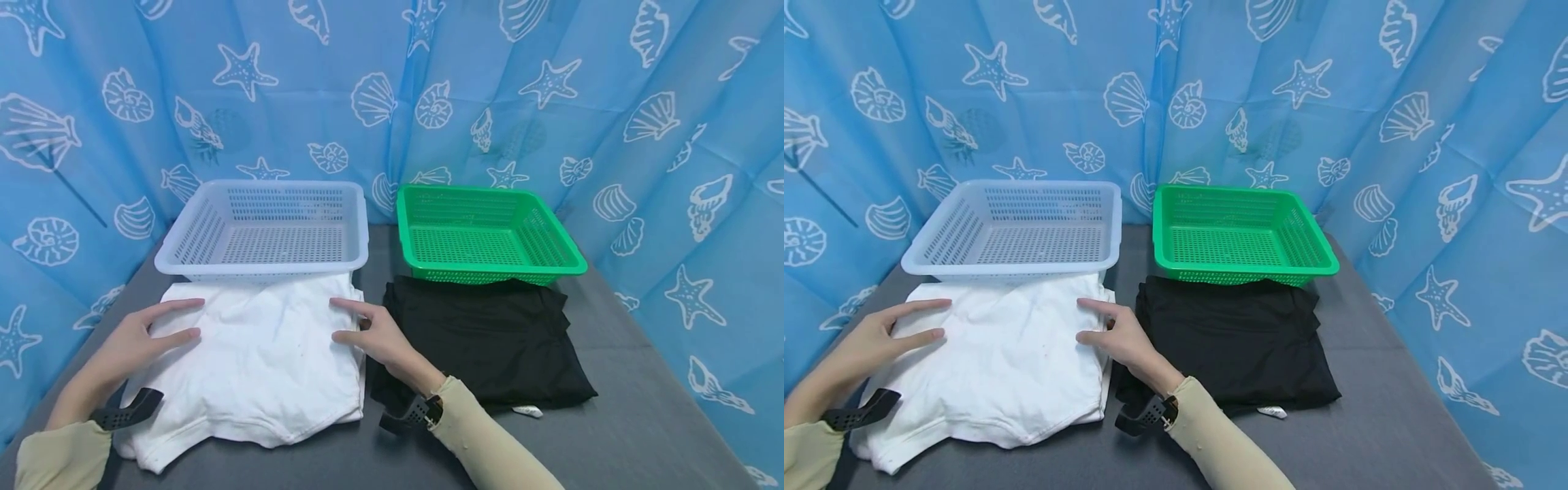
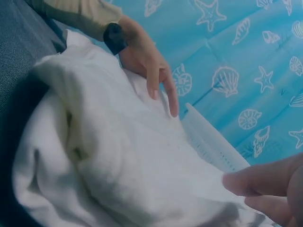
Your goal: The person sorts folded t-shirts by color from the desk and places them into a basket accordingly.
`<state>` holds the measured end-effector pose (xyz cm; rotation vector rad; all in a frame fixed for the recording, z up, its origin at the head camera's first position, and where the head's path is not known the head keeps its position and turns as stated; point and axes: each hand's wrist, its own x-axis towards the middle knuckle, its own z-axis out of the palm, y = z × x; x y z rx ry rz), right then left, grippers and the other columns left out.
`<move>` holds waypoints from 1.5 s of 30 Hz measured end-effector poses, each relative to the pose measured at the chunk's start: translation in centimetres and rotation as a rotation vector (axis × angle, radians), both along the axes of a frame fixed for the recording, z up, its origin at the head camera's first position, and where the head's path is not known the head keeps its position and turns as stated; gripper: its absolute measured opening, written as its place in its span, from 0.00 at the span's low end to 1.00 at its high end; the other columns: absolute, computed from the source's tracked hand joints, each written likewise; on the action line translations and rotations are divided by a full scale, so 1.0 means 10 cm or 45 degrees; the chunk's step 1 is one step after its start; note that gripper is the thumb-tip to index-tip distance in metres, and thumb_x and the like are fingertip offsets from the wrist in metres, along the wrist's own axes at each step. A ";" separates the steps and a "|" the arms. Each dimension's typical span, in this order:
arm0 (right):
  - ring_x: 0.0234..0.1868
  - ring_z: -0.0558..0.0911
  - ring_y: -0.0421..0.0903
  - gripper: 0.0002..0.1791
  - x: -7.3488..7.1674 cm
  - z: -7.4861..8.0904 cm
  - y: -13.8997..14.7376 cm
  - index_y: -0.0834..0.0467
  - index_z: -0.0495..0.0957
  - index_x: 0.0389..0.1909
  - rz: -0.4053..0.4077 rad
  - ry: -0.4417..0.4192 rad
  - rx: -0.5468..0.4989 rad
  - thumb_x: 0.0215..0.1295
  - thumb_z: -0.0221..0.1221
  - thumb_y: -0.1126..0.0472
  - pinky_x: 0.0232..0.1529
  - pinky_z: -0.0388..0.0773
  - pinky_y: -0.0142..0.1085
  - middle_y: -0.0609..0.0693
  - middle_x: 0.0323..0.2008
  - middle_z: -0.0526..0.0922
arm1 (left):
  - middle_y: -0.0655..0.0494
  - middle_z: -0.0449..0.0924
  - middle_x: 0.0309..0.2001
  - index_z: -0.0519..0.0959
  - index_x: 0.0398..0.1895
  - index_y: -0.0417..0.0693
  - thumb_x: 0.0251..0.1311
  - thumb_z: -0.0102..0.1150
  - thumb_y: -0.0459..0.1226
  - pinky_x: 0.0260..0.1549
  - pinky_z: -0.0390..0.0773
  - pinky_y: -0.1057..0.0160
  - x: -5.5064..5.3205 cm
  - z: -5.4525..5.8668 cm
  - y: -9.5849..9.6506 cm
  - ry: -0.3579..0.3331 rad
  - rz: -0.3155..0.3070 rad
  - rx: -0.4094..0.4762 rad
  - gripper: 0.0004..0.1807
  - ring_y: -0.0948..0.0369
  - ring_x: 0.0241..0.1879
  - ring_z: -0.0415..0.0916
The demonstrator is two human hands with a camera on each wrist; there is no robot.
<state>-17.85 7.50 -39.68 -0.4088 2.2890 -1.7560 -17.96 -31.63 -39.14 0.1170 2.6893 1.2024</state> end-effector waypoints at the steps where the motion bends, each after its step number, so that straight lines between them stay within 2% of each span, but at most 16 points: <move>1: 0.55 0.75 0.46 0.29 0.00 0.00 0.00 0.46 0.76 0.64 0.014 -0.017 0.003 0.60 0.69 0.61 0.49 0.75 0.40 0.47 0.64 0.72 | 0.32 0.53 0.72 0.65 0.73 0.47 0.59 0.64 0.57 0.55 0.50 0.26 0.00 0.00 0.00 -0.027 -0.019 0.002 0.43 0.30 0.69 0.45; 4: 0.60 0.73 0.46 0.31 0.00 -0.03 -0.02 0.45 0.76 0.65 0.055 -0.056 0.029 0.59 0.70 0.61 0.55 0.74 0.42 0.48 0.65 0.71 | 0.34 0.55 0.72 0.67 0.72 0.48 0.61 0.63 0.56 0.56 0.52 0.27 0.01 0.00 -0.01 -0.063 -0.078 0.034 0.40 0.32 0.69 0.45; 8: 0.58 0.75 0.45 0.33 0.01 -0.05 -0.06 0.46 0.75 0.65 0.082 -0.047 0.071 0.58 0.70 0.64 0.52 0.76 0.41 0.50 0.63 0.73 | 0.38 0.60 0.70 0.70 0.70 0.49 0.62 0.64 0.52 0.55 0.55 0.28 0.01 0.01 -0.01 -0.039 -0.162 0.063 0.35 0.34 0.69 0.48; 11: 0.59 0.74 0.45 0.34 0.02 -0.05 -0.07 0.48 0.75 0.65 0.087 0.013 0.102 0.57 0.70 0.67 0.54 0.75 0.40 0.50 0.63 0.73 | 0.40 0.62 0.70 0.70 0.70 0.53 0.61 0.65 0.52 0.55 0.57 0.30 0.02 0.03 -0.02 0.001 -0.199 0.046 0.35 0.35 0.69 0.51; 14: 0.59 0.74 0.43 0.35 0.03 0.00 -0.05 0.49 0.75 0.66 0.088 0.061 0.113 0.56 0.70 0.69 0.54 0.75 0.38 0.47 0.64 0.72 | 0.43 0.62 0.70 0.70 0.70 0.57 0.60 0.66 0.52 0.55 0.58 0.31 0.03 0.05 -0.02 0.036 -0.199 0.026 0.35 0.37 0.69 0.52; 18: 0.57 0.75 0.43 0.35 0.04 0.09 0.01 0.48 0.75 0.65 0.081 0.080 0.068 0.56 0.69 0.71 0.49 0.78 0.37 0.44 0.64 0.73 | 0.42 0.59 0.71 0.68 0.72 0.60 0.60 0.66 0.53 0.55 0.56 0.29 0.04 0.06 -0.03 0.060 -0.180 0.034 0.36 0.36 0.69 0.50; 22: 0.55 0.77 0.43 0.34 0.07 0.18 0.08 0.47 0.77 0.64 0.054 0.090 0.051 0.56 0.69 0.71 0.46 0.80 0.38 0.45 0.63 0.74 | 0.44 0.56 0.73 0.66 0.73 0.61 0.61 0.65 0.53 0.56 0.55 0.29 0.01 0.04 0.01 0.049 -0.178 0.077 0.37 0.37 0.70 0.48; 25: 0.53 0.77 0.42 0.33 0.09 0.20 0.12 0.48 0.78 0.63 0.024 0.117 0.106 0.56 0.69 0.71 0.45 0.80 0.38 0.46 0.62 0.75 | 0.43 0.57 0.72 0.66 0.73 0.59 0.61 0.65 0.53 0.56 0.55 0.29 0.00 0.01 0.06 0.056 -0.196 0.053 0.37 0.37 0.70 0.49; 26: 0.54 0.77 0.41 0.32 0.09 0.19 0.12 0.47 0.78 0.62 0.015 0.142 0.147 0.56 0.69 0.70 0.45 0.80 0.37 0.46 0.62 0.76 | 0.42 0.58 0.72 0.66 0.73 0.57 0.61 0.65 0.53 0.56 0.55 0.29 -0.01 0.00 0.07 0.066 -0.201 0.033 0.37 0.36 0.69 0.50; 29: 0.43 0.77 0.40 0.31 0.12 0.15 0.11 0.49 0.77 0.63 0.000 0.279 0.301 0.58 0.68 0.68 0.39 0.78 0.34 0.49 0.57 0.79 | 0.38 0.60 0.70 0.66 0.72 0.52 0.60 0.66 0.53 0.56 0.56 0.29 -0.01 0.00 0.12 0.106 -0.199 -0.039 0.39 0.34 0.68 0.51; 33: 0.39 0.75 0.43 0.31 0.18 0.11 0.05 0.53 0.75 0.65 -0.035 0.496 0.471 0.59 0.66 0.68 0.36 0.74 0.33 0.53 0.56 0.79 | 0.33 0.53 0.72 0.61 0.74 0.46 0.59 0.68 0.52 0.57 0.51 0.27 -0.01 0.01 0.17 0.123 -0.174 -0.057 0.45 0.32 0.69 0.45; 38: 0.48 0.76 0.44 0.31 0.26 0.11 0.00 0.55 0.73 0.67 -0.095 0.656 0.647 0.60 0.65 0.66 0.30 0.76 0.32 0.54 0.67 0.70 | 0.30 0.51 0.72 0.57 0.75 0.41 0.61 0.66 0.52 0.57 0.51 0.26 -0.03 0.04 0.16 0.106 -0.149 -0.051 0.46 0.31 0.69 0.44; 40: 0.53 0.74 0.47 0.31 0.28 0.11 -0.01 0.56 0.73 0.66 -0.105 0.733 0.717 0.59 0.66 0.65 0.36 0.76 0.35 0.54 0.68 0.68 | 0.30 0.50 0.72 0.58 0.75 0.40 0.62 0.64 0.52 0.56 0.53 0.26 -0.02 0.06 0.14 0.101 -0.135 -0.048 0.44 0.31 0.69 0.46; 42: 0.56 0.71 0.51 0.31 0.28 0.11 -0.02 0.57 0.74 0.65 -0.103 0.808 0.750 0.58 0.67 0.65 0.46 0.73 0.39 0.54 0.68 0.68 | 0.29 0.47 0.73 0.59 0.75 0.41 0.64 0.62 0.52 0.56 0.54 0.26 -0.02 0.07 0.13 0.097 -0.115 -0.033 0.42 0.30 0.69 0.45; 44: 0.55 0.70 0.51 0.31 0.25 0.10 -0.01 0.57 0.76 0.64 -0.073 0.828 0.709 0.57 0.67 0.68 0.52 0.70 0.42 0.55 0.66 0.70 | 0.29 0.45 0.73 0.58 0.75 0.41 0.66 0.60 0.51 0.57 0.53 0.27 -0.02 0.08 0.11 0.103 -0.105 0.014 0.41 0.31 0.69 0.43; 45: 0.55 0.70 0.51 0.30 0.23 0.10 -0.01 0.58 0.76 0.63 -0.051 0.805 0.653 0.56 0.67 0.69 0.53 0.70 0.42 0.54 0.66 0.72 | 0.31 0.45 0.74 0.58 0.76 0.42 0.67 0.60 0.51 0.57 0.52 0.27 -0.01 0.09 0.10 0.092 -0.099 0.043 0.40 0.32 0.70 0.42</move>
